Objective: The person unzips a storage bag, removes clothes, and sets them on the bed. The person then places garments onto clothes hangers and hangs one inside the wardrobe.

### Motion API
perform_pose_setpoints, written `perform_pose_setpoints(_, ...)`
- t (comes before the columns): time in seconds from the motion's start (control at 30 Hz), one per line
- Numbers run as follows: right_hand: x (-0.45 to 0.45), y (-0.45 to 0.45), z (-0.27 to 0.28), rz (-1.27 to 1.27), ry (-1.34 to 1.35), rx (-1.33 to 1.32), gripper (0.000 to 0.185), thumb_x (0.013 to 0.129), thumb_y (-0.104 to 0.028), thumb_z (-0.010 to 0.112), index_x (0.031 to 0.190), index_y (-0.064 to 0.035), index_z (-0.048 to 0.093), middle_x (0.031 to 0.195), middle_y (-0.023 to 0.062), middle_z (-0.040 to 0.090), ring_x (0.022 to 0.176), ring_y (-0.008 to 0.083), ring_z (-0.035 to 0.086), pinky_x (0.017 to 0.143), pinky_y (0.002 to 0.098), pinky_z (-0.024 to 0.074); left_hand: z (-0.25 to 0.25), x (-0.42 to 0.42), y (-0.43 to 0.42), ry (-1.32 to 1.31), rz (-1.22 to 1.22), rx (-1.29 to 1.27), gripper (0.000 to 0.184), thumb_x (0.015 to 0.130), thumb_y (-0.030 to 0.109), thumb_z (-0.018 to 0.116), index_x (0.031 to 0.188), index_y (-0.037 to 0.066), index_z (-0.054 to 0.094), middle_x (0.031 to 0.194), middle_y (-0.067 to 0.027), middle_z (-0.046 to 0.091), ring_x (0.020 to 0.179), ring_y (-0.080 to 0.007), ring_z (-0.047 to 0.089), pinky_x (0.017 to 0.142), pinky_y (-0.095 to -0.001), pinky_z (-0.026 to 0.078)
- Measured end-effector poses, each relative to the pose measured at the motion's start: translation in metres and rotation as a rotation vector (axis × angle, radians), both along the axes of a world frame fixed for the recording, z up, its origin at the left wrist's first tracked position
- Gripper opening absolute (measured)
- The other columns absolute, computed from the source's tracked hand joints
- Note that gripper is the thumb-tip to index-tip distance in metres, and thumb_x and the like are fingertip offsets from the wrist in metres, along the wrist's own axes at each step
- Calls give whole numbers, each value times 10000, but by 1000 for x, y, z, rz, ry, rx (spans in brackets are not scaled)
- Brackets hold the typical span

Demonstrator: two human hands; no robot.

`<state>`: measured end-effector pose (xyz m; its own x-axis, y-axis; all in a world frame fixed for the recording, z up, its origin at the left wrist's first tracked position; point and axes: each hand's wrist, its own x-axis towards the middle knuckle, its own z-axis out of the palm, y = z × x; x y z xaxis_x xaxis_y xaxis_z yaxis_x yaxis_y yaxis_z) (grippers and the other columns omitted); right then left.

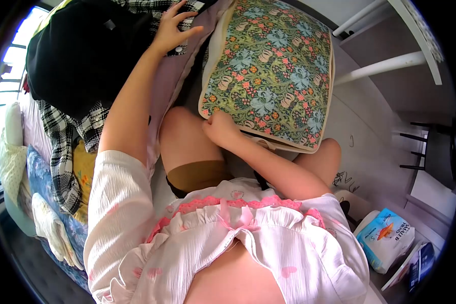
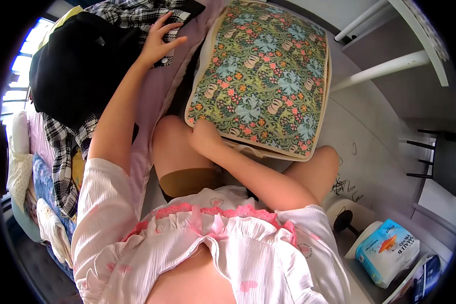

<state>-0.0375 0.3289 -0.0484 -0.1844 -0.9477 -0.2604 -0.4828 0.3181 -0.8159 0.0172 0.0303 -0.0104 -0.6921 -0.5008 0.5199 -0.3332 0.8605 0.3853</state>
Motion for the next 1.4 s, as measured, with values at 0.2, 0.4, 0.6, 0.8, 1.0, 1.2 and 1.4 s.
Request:
perform_pose_setpoints(0.2, 36, -17, -7, -430, -211, -82, 344, 808, -178, 619, 564, 59, 568, 449, 141, 477, 431, 225, 487, 491, 393, 397, 2, -11, 12, -9, 66, -127, 491, 739, 424, 768, 1158, 187, 672, 1458, -105, 397, 1305, -326, 389, 971, -415, 409)
perform_pose_setpoints(0.4, 72, -19, -32, -751, -687, -175, 245, 875, -135, 598, 689, 22, 624, 564, 17, 530, 548, 69, 438, 511, 285, 349, 39, -59, 132, -80, -345, 79, 502, 668, 357, 804, 1058, 75, 661, 1200, -147, 567, 1128, -334, 512, 947, -397, 405)
perform_pose_setpoints(0.6, 72, -8, -46, -716, -1048, -19, 245, 913, -238, 547, 725, -81, 543, 603, -1, 466, 474, 77, 389, 426, 268, 300, -14, -91, 306, -360, -695, -177, 684, 643, 409, 780, 1215, 102, 566, 1193, -79, 514, 1134, -239, 465, 890, -399, 408)
perform_pose_setpoints(0.8, 53, -1, -63, -538, -1559, 91, 303, 967, -362, 502, 780, -126, 471, 533, 8, 376, 432, 95, 318, 404, 259, 266, -39, -95, 316, -393, -623, -444, 350, 775, 286, 592, 1043, 61, 589, 924, -30, 544, 894, -182, 517, 710, -319, 436)
perform_pose_setpoints(1.0, 66, 3, -66, -507, -1506, 58, 246, 959, -296, 513, 798, -112, 483, 579, 1, 416, 452, 87, 369, 420, 246, 307, 1, -90, 309, -72, -570, -229, 230, 824, 264, 589, 799, 51, 508, 739, -65, 558, 649, -231, 576, 562, -333, 473)
perform_pose_setpoints(1.2, 60, -32, -145, -183, -432, -225, 238, 986, -265, 416, 848, -84, 484, 679, 39, 454, 579, 147, 409, 547, 285, 384, 90, -72, 247, 217, -259, 164, 342, 799, 289, 700, 733, 25, 493, 648, -159, 564, 596, -326, 595, 553, -413, 494)
perform_pose_setpoints(1.4, 74, -64, -55, -687, -835, -14, 368, 946, -172, 383, 744, 78, 562, 698, 171, 578, 632, 260, 540, 629, 399, 417, 129, -68, 143, 693, 15, 997, 309, 947, 241, 563, 858, -43, 647, 692, -42, 630, 623, -96, 551, 554, -272, 456)
